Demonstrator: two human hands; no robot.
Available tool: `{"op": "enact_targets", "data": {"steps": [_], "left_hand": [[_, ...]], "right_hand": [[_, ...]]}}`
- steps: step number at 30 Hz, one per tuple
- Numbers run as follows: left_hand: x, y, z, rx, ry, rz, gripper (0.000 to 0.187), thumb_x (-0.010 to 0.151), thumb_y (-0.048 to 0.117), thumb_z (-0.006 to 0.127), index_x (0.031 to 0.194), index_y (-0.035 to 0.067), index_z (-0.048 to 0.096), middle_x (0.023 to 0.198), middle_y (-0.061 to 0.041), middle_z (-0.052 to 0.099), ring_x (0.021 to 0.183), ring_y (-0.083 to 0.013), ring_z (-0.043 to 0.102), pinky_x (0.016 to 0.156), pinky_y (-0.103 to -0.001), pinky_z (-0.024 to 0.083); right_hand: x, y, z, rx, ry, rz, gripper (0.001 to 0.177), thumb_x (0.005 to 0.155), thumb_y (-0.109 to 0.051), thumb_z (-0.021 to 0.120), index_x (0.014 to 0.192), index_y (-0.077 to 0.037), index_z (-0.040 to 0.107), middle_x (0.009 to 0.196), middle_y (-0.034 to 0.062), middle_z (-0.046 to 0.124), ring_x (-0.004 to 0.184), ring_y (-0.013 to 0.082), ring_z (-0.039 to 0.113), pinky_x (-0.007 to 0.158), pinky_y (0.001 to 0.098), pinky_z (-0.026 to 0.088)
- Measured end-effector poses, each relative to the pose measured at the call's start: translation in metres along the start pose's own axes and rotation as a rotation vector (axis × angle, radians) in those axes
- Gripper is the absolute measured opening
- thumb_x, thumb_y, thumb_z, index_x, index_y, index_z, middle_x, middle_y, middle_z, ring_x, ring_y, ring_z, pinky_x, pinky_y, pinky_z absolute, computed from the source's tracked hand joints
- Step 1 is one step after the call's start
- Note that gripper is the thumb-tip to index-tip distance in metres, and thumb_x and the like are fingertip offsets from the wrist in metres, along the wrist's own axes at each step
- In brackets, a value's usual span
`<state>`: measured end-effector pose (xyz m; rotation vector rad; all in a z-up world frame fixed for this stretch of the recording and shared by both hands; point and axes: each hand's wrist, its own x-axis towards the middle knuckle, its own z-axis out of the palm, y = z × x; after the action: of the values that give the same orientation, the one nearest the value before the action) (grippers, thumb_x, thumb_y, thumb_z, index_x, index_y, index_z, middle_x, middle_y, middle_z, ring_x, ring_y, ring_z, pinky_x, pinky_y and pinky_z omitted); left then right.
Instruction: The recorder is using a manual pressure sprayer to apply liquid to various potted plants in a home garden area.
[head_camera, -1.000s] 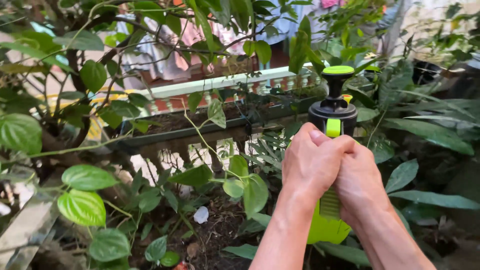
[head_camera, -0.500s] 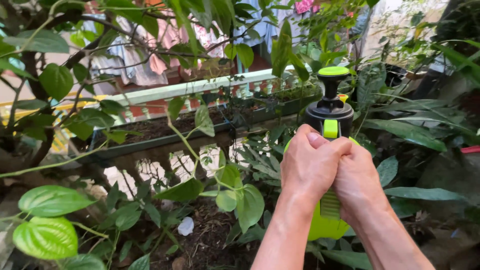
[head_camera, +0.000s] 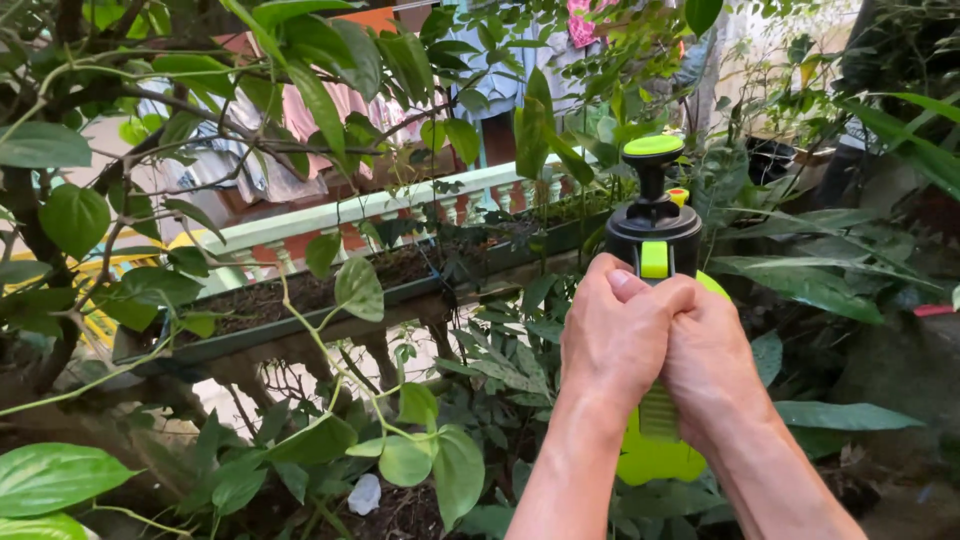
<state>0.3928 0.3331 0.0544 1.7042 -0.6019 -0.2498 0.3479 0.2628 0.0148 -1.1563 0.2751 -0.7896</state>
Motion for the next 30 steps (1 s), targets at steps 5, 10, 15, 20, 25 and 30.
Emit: {"op": "enact_targets", "data": {"steps": [5, 10, 15, 20, 25, 30], "left_hand": [[0.01, -0.004, 0.004, -0.013, 0.02, -0.005, 0.049, 0.06, 0.043, 0.073, 0.092, 0.007, 0.063, 0.092, -0.013, 0.075, 0.09, -0.0305, 0.072, 0.083, -0.04, 0.054], [0.028, -0.015, 0.005, -0.064, 0.058, 0.105, 0.044, 0.065, 0.042, 0.074, 0.083, 0.004, 0.062, 0.087, -0.016, 0.072, 0.084, -0.0283, 0.071, 0.078, -0.039, 0.055], [0.039, -0.008, -0.008, -0.136, 0.048, 0.119, 0.04, 0.063, 0.038, 0.075, 0.079, 0.004, 0.063, 0.083, -0.015, 0.073, 0.08, -0.0277, 0.071, 0.075, -0.039, 0.055], [0.046, 0.0, -0.03, -0.162, 0.014, 0.125, 0.041, 0.062, 0.038, 0.074, 0.08, 0.003, 0.063, 0.084, -0.016, 0.075, 0.081, -0.0308, 0.072, 0.076, -0.041, 0.056], [0.044, 0.004, -0.057, -0.07, -0.002, 0.077, 0.047, 0.062, 0.042, 0.072, 0.094, 0.008, 0.069, 0.1, -0.019, 0.076, 0.099, -0.0363, 0.072, 0.088, -0.044, 0.053], [0.044, 0.001, -0.074, -0.04, -0.015, 0.039, 0.049, 0.063, 0.041, 0.072, 0.1, 0.008, 0.07, 0.104, -0.02, 0.076, 0.102, -0.0384, 0.071, 0.091, -0.045, 0.052]], "right_hand": [[0.009, 0.002, 0.0, -0.011, -0.035, 0.019, 0.022, 0.095, -0.024, 0.069, 0.09, -0.003, 0.07, 0.079, 0.0011, 0.067, 0.065, 0.0101, 0.059, 0.055, 0.0293, 0.047], [0.019, 0.003, 0.006, -0.071, -0.054, -0.05, 0.024, 0.097, -0.024, 0.066, 0.089, -0.002, 0.072, 0.08, 0.0007, 0.07, 0.067, 0.0083, 0.062, 0.058, 0.0261, 0.05], [0.025, -0.004, 0.023, -0.089, -0.075, -0.109, 0.024, 0.099, -0.023, 0.066, 0.088, -0.003, 0.071, 0.08, 0.0003, 0.069, 0.067, 0.0082, 0.061, 0.056, 0.0263, 0.048], [0.023, -0.012, 0.051, -0.089, -0.069, -0.127, 0.024, 0.1, -0.023, 0.065, 0.089, -0.003, 0.071, 0.081, -0.0001, 0.069, 0.067, 0.0076, 0.06, 0.056, 0.0263, 0.049], [0.02, -0.004, 0.07, -0.098, 0.008, -0.118, 0.023, 0.1, -0.023, 0.067, 0.09, -0.002, 0.068, 0.081, 0.0007, 0.068, 0.067, 0.0079, 0.06, 0.056, 0.0272, 0.049], [0.009, -0.003, 0.092, -0.078, 0.016, -0.068, 0.023, 0.099, -0.025, 0.067, 0.089, -0.004, 0.068, 0.079, 0.0005, 0.068, 0.065, 0.0083, 0.061, 0.055, 0.0278, 0.05]]}}
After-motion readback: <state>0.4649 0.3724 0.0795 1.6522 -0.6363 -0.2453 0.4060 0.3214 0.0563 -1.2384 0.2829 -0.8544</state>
